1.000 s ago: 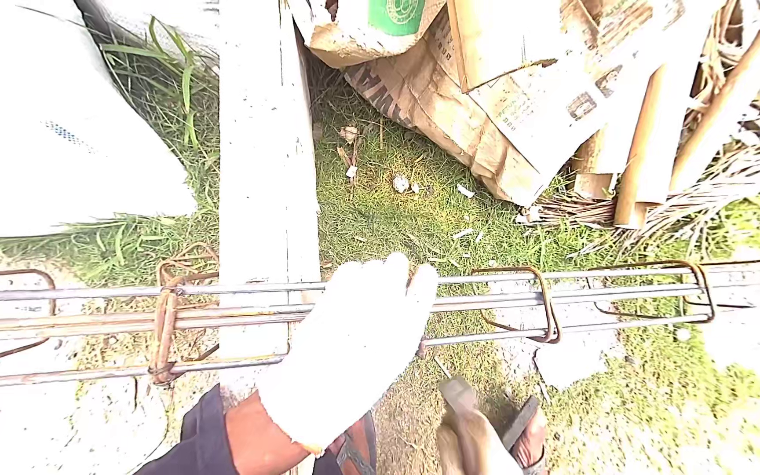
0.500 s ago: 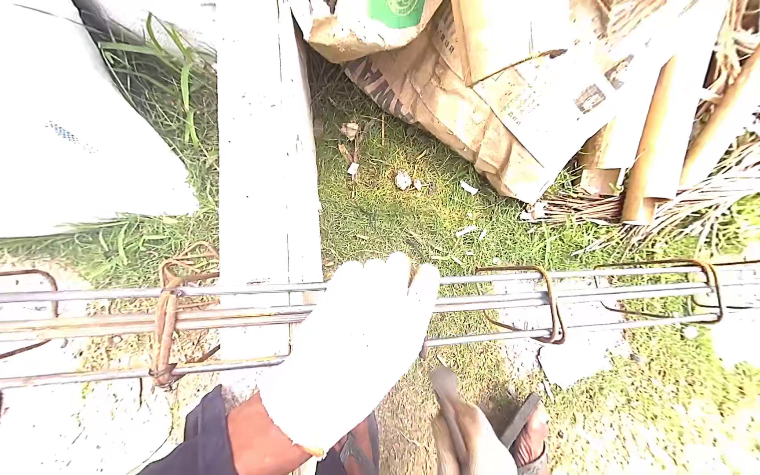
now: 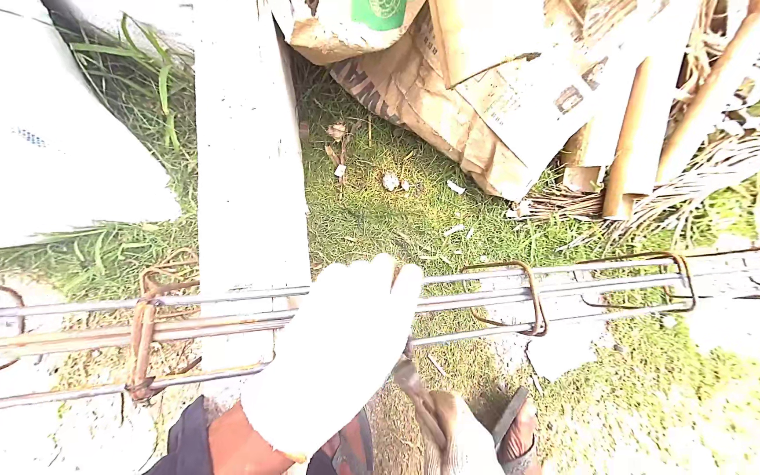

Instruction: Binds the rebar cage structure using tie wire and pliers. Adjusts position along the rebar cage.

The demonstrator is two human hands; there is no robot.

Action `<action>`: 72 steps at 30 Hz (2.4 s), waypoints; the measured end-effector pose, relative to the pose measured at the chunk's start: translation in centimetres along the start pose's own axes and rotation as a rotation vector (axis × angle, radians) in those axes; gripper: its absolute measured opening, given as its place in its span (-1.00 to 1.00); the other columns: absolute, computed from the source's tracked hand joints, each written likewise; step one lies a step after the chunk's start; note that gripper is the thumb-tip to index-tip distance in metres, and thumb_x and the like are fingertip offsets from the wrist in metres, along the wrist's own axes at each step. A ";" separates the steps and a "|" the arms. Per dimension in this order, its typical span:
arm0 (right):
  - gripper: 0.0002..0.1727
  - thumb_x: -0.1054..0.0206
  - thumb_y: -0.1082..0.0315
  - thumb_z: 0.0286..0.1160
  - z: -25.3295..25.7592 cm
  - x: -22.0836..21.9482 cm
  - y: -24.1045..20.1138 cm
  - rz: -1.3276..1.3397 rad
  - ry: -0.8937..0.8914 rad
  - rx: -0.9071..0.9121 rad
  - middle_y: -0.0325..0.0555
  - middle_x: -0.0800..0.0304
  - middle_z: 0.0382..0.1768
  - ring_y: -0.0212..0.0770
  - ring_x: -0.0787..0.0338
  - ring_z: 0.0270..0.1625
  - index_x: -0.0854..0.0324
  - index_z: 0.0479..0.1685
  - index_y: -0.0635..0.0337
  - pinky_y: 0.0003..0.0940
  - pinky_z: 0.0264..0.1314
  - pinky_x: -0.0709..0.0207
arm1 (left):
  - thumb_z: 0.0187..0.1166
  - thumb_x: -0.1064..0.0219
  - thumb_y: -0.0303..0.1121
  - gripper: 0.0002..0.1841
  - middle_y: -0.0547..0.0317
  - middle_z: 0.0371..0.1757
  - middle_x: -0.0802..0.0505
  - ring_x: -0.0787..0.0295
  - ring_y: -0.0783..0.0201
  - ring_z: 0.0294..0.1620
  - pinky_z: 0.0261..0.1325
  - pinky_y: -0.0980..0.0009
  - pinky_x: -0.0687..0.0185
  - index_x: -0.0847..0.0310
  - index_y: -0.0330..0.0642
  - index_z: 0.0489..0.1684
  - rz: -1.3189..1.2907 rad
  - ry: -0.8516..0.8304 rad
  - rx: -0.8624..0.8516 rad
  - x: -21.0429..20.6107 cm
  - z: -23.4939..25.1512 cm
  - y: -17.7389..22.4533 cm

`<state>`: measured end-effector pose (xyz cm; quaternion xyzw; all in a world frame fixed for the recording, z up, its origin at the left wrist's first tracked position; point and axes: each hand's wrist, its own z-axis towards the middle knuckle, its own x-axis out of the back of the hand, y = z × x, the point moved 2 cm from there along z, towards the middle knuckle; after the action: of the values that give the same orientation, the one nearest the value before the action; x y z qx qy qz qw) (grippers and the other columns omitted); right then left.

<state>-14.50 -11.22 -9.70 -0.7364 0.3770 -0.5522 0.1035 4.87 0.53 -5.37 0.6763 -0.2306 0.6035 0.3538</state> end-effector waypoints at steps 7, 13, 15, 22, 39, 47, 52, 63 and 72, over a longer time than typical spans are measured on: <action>-0.69 -0.32 0.22 0.56 0.8 2.1 2.6 -0.070 -0.194 0.018 0.12 -0.86 -0.14 0.07 -0.89 -0.13 -0.75 0.06 0.27 0.08 -0.04 -0.76 | -0.08 -0.70 -0.29 -0.20 -0.01 0.05 -0.79 -0.77 -0.03 -0.16 -0.30 0.06 -0.60 -0.62 -0.03 0.40 -0.017 -0.003 0.004 0.2 0.2 0.0; -0.60 -0.18 -0.02 0.68 3.9 8.5 8.6 -0.618 -0.648 -0.014 0.17 -0.80 0.02 0.28 -0.85 -0.01 -0.62 0.20 0.08 0.31 -0.09 -0.69 | -0.11 -0.73 -0.17 0.01 -0.14 0.25 -0.75 -0.77 -0.11 -0.03 -0.14 -0.04 -0.65 -0.47 -0.05 0.64 -0.015 -0.022 -0.029 0.1 0.0 -0.3; -0.66 -0.24 0.06 0.66 3.7 11.7 9.6 -0.706 -0.651 0.024 0.18 -0.80 -0.01 0.30 -0.85 -0.06 -0.64 0.15 0.09 0.33 -0.16 -0.68 | -0.12 -0.76 0.01 0.17 -0.19 0.35 -0.73 -0.77 -0.14 0.04 -0.03 -0.08 -0.64 -0.31 -0.05 0.77 -0.008 -0.021 -0.014 0.3 0.0 -0.2; -0.63 -0.15 0.11 0.76 1.7 20.5 10.5 -0.771 -0.593 0.037 0.34 -0.76 -0.09 0.41 -0.82 -0.08 -0.63 0.03 0.29 0.36 -0.21 -0.64 | -0.19 -0.53 0.57 0.22 -0.04 0.20 -0.82 -0.76 -0.08 0.18 0.16 -0.15 -0.62 -0.51 -0.13 0.55 0.074 0.042 0.142 0.1 -0.6 0.4; -0.47 -0.06 -0.06 0.78 5.4 11.4 6.9 -0.306 -0.661 0.161 0.30 -0.79 -0.10 0.32 -0.82 0.01 -0.64 0.14 0.27 0.34 0.01 -0.57 | -0.07 -0.51 0.56 0.32 0.05 0.57 -0.65 -0.60 0.01 0.50 0.53 -0.15 -0.39 -0.17 -0.03 0.83 0.044 -0.101 0.086 1.4 -0.6 0.5; -0.47 -0.08 -0.13 0.73 8.2 6.5 9.8 -0.470 -0.671 0.220 0.21 -0.82 -0.07 0.28 -0.85 0.02 -0.65 0.13 0.17 0.32 0.00 -0.66 | 0.63 -0.20 0.12 -0.35 0.27 0.53 -0.70 -0.63 0.32 0.49 0.53 0.13 -0.55 -0.44 0.04 0.69 -0.249 0.017 0.096 2.6 -0.3 -1.4; -0.40 -0.31 -0.14 0.56 11.7 3.4 11.4 -0.704 -0.595 0.199 0.24 -0.73 0.21 0.31 -0.77 0.23 -0.56 0.36 0.15 0.32 0.18 -0.63 | 0.69 -0.22 -0.16 -0.60 0.33 0.18 -0.86 -0.81 0.37 0.14 0.25 0.21 -0.73 -0.65 0.13 0.47 -0.206 -0.055 0.079 2.6 0.6 -2.9; -0.74 -0.22 0.06 0.64 8.2 8.6 -2.1 -0.492 0.294 0.909 -0.16 -0.84 -0.09 0.00 -0.82 0.03 -0.70 0.05 -0.05 0.00 -0.04 -0.63 | 0.69 -0.25 -0.17 -0.67 0.27 0.09 -0.89 -0.83 0.30 0.11 0.23 0.19 -0.74 -0.74 0.05 0.32 -0.177 -0.008 0.019 2.0 0.6 -3.1; -0.69 -0.19 0.08 0.55 9.3 6.0 -3.9 -0.304 0.172 0.726 -0.29 -0.84 -0.21 -0.16 -0.80 -0.06 -0.79 0.01 -0.05 -0.09 0.03 -0.63 | 0.67 -0.26 -0.20 -0.68 0.19 0.04 -0.89 -0.84 0.19 0.08 0.12 0.12 -0.76 -0.76 0.02 0.29 -0.117 0.057 0.036 1.4 0.2 -2.4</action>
<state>-3.90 -14.96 -6.53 -0.6505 0.0515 -0.7180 0.2423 7.02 2.11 -4.44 0.6775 -0.1699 0.6047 0.3828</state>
